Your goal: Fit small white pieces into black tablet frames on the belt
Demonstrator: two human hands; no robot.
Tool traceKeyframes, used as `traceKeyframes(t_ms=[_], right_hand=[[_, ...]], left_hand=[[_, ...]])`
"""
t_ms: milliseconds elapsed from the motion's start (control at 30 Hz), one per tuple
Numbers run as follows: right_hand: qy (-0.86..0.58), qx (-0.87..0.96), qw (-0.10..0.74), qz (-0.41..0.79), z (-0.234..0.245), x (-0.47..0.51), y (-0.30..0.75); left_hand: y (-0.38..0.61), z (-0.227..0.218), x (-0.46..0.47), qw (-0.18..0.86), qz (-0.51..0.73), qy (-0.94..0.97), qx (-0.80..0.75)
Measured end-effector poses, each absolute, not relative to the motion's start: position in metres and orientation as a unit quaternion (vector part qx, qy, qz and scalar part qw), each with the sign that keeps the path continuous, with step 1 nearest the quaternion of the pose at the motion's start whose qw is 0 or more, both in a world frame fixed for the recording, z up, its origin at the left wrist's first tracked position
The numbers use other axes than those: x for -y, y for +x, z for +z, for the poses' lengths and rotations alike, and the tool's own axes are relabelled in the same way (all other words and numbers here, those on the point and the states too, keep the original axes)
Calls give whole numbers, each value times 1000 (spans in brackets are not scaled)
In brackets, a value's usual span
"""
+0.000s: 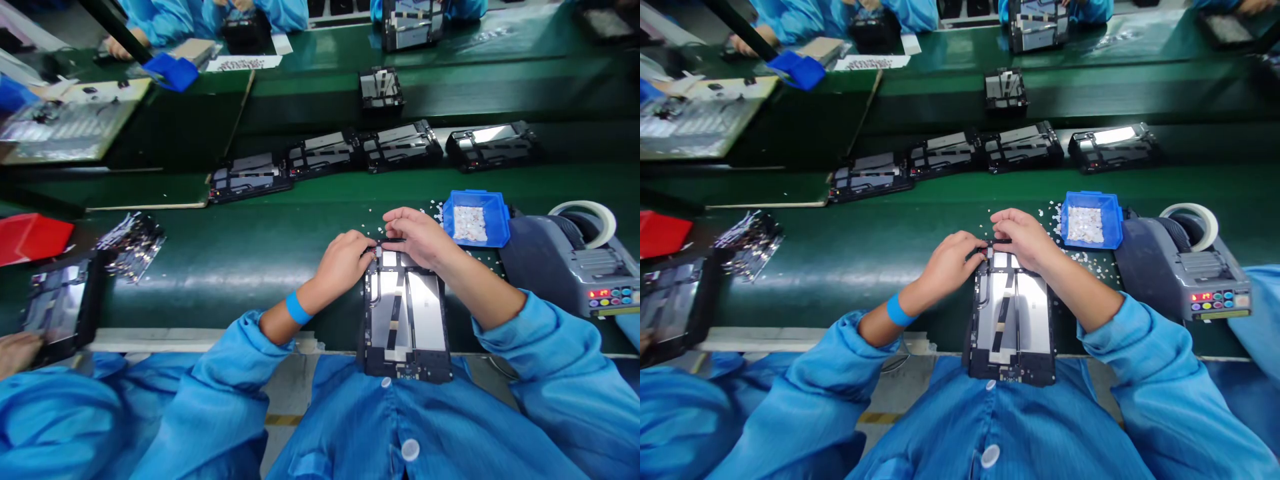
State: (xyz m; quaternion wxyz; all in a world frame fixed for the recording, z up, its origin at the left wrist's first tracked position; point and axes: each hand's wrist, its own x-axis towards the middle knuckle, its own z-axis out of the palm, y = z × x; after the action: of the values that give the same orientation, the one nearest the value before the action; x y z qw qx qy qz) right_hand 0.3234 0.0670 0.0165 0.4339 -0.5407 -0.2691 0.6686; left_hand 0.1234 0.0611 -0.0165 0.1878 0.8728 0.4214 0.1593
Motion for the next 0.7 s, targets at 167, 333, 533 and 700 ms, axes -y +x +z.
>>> traceKeyframes(t_ms=[167, 333, 533, 700], right_hand=[[-521, 275, 437, 680, 10, -68, 325], [-529, 277, 448, 666, 7, -64, 329], [-521, 282, 450, 668, 7, -63, 327], [-503, 272, 461, 678, 2, -64, 327]], left_hand=[[129, -17, -71, 172, 145, 884, -409], [134, -10, -85, 140, 81, 915, -371], [135, -3, -95, 110, 37, 937, -328], [135, -2, -101, 111, 24, 940, -322]])
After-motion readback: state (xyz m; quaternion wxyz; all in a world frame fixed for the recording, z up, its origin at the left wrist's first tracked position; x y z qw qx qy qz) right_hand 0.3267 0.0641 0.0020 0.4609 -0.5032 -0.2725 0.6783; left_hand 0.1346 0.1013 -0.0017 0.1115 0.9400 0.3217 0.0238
